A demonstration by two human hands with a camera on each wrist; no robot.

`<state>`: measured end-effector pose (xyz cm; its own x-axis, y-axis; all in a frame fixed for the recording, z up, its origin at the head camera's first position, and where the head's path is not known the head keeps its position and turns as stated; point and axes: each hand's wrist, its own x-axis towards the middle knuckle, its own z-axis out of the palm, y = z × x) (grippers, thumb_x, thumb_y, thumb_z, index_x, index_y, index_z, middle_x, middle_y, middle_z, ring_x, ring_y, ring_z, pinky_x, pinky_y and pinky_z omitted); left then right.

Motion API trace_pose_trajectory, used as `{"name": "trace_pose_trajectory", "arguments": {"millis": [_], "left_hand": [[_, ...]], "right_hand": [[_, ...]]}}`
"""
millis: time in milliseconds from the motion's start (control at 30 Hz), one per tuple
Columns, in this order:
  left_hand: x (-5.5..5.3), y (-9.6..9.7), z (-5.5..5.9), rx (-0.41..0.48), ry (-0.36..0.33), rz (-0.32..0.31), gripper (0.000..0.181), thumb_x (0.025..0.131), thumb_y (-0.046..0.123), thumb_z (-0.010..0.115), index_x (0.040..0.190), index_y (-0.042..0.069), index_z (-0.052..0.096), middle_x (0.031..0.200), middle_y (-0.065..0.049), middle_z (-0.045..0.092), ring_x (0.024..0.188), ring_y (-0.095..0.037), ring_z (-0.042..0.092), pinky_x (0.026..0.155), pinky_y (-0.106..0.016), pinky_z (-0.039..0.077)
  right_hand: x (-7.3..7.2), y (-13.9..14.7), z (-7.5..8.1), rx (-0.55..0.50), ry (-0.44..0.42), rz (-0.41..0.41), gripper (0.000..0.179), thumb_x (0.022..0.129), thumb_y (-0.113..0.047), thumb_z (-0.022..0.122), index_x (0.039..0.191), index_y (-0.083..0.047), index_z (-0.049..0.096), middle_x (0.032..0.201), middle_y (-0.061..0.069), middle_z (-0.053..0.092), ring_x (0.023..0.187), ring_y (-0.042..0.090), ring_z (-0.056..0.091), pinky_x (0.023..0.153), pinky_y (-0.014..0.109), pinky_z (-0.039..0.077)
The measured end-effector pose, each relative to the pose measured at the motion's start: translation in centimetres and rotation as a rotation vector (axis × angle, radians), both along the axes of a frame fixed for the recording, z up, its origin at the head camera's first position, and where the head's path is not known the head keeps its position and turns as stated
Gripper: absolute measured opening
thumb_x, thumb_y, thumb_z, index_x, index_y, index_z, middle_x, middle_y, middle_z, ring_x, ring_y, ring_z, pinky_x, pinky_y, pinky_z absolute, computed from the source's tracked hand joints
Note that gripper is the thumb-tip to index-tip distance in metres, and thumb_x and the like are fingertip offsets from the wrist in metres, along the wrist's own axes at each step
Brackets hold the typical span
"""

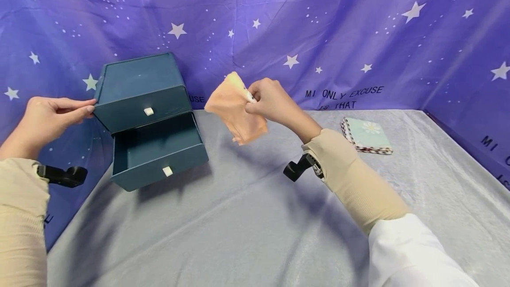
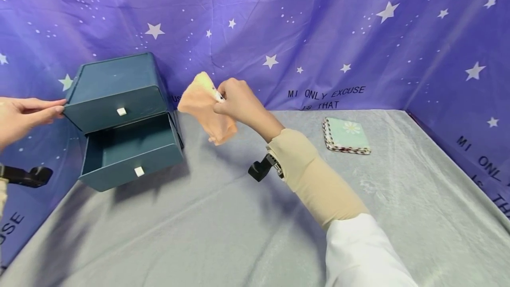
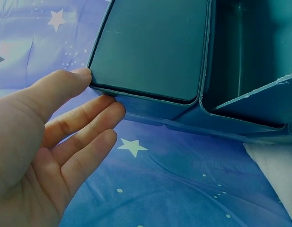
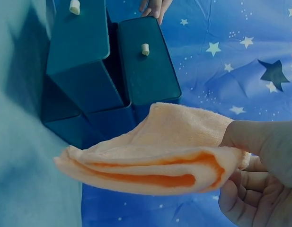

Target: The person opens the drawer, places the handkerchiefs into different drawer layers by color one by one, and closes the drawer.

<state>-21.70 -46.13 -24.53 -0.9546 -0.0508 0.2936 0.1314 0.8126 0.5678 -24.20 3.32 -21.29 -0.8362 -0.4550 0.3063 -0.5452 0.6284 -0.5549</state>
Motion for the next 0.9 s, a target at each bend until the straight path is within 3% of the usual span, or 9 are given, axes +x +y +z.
{"name": "trace_pose_trajectory", "arguments": {"millis": [67,267,433,533,567,667,767,900], "left_hand": [[0.0,0.0,0.0,0.007,-0.012,0.003,0.039,0.085,0.034,0.064,0.120,0.017,0.064,0.078,0.028,0.060,0.068,0.008,0.061,0.057,-0.003,0.039],[2.7,3.9,2.3,0.016,-0.017,0.003,0.040,0.088,0.031,0.062,0.121,0.009,0.062,0.074,0.034,0.056,0.065,0.012,0.057,0.058,-0.002,0.037],[2.4,3.5,2.2,0.031,-0.031,0.009,0.038,0.087,0.034,0.062,0.120,0.015,0.063,0.075,0.032,0.057,0.067,0.012,0.058,0.062,-0.005,0.042],[2.2,3.3,2.1,0.022,-0.039,0.014,0.039,0.087,0.035,0.062,0.120,0.016,0.063,0.076,0.030,0.058,0.068,0.010,0.059,0.071,-0.019,0.049],[2.2,3.3,2.1,0.023,-0.042,0.017,0.039,0.087,0.036,0.062,0.121,0.016,0.063,0.076,0.030,0.058,0.068,0.010,0.059,0.068,-0.012,0.047],[2.7,4.0,2.5,0.015,-0.040,0.030,0.039,0.087,0.036,0.062,0.120,0.015,0.063,0.075,0.030,0.058,0.067,0.011,0.058,0.068,-0.011,0.046],[3.3,4.8,2.9,0.010,-0.032,0.033,0.039,0.087,0.035,0.061,0.120,0.014,0.063,0.074,0.031,0.058,0.065,0.012,0.056,0.058,-0.002,0.036],[3.3,4.9,2.9,0.016,-0.022,0.022,0.039,0.087,0.035,0.061,0.120,0.013,0.063,0.074,0.030,0.059,0.065,0.013,0.056,0.058,-0.002,0.036]], "right_hand": [[0.0,-0.3,0.3,-0.002,0.018,0.014,0.012,0.069,-0.005,0.058,0.061,-0.009,0.050,0.051,-0.002,0.042,0.047,0.006,0.032,0.047,0.022,0.028],[0.2,-1.3,1.2,0.001,0.050,0.038,0.018,0.068,-0.005,0.058,0.058,-0.011,0.045,0.049,-0.004,0.036,0.048,0.005,0.029,0.048,0.022,0.027],[0.5,-2.0,1.9,0.001,0.065,0.058,0.022,0.068,-0.004,0.057,0.056,-0.012,0.041,0.050,-0.004,0.031,0.049,0.005,0.027,0.050,0.021,0.025],[0.6,-2.4,2.5,0.001,0.070,0.065,0.022,0.068,-0.003,0.057,0.056,-0.011,0.040,0.050,-0.004,0.031,0.049,0.005,0.027,0.050,0.021,0.025],[0.7,-2.5,2.6,0.000,0.073,0.068,0.022,0.068,-0.003,0.056,0.056,-0.011,0.040,0.050,-0.004,0.030,0.049,0.005,0.027,0.050,0.020,0.025],[0.7,-2.9,3.1,0.000,0.070,0.075,0.022,0.067,-0.003,0.055,0.057,-0.011,0.038,0.050,-0.004,0.029,0.049,0.004,0.025,0.050,0.020,0.023],[0.8,-3.2,3.4,0.000,0.069,0.087,0.022,0.067,-0.003,0.055,0.057,-0.011,0.037,0.051,-0.004,0.026,0.049,0.004,0.022,0.049,0.020,0.021],[1.1,-3.7,3.7,0.002,0.075,0.104,0.024,0.068,-0.002,0.055,0.056,-0.011,0.036,0.052,-0.003,0.024,0.049,0.005,0.020,0.049,0.020,0.021]]}}
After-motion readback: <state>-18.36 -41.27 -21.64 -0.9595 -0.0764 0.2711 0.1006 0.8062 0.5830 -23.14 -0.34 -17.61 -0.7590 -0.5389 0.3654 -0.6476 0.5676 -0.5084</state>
